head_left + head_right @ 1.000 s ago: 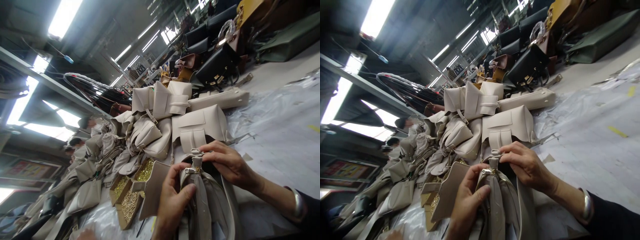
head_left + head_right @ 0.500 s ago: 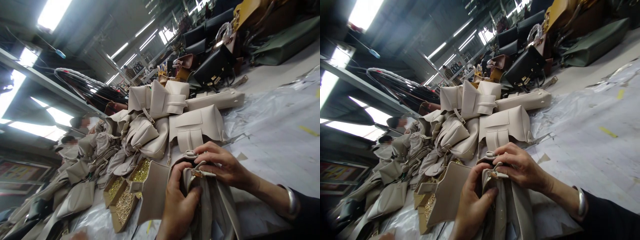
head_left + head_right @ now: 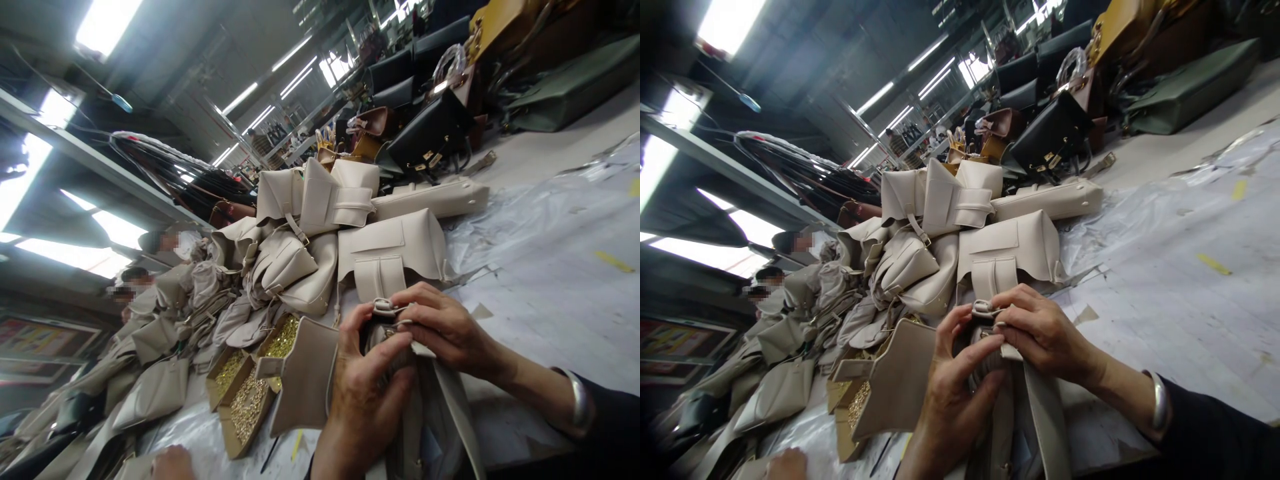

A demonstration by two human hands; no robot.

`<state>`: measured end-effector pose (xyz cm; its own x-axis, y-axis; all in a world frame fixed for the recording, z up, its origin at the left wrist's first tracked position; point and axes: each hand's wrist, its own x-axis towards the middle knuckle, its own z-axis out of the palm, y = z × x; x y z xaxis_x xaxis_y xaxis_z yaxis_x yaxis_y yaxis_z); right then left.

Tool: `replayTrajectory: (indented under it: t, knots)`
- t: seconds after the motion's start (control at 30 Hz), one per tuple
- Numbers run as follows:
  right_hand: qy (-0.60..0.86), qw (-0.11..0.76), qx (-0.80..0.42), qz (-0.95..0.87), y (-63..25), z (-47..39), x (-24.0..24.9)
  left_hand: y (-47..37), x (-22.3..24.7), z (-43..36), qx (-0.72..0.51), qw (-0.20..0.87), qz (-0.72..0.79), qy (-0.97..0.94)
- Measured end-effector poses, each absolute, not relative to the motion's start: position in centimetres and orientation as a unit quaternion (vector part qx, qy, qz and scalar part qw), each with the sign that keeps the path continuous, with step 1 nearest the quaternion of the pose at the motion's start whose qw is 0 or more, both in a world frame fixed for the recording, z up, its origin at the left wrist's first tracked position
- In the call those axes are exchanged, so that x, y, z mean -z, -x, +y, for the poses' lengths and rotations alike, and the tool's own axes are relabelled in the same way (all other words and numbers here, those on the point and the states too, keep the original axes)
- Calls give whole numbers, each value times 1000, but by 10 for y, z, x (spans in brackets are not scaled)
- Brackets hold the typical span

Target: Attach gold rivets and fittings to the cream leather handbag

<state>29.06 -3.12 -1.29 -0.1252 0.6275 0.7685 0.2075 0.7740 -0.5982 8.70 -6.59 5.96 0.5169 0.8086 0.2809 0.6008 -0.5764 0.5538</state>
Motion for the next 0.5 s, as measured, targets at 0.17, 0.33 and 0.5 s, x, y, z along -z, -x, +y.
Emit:
replayTrajectory:
  t: [0.17, 0.33, 0.5]
  knots:
    - [294, 600, -234, -707, -290, -33, 13, -90, -63, -66, -279, 229, 425, -830]
    - [292, 609, -279, -683, -287, -36, 12, -99, -51, -66, -357, 229, 439, -792]
    - [292, 593, -296, -690, -290, -38, 13, -106, -49, -64, -377, 273, 494, -734]
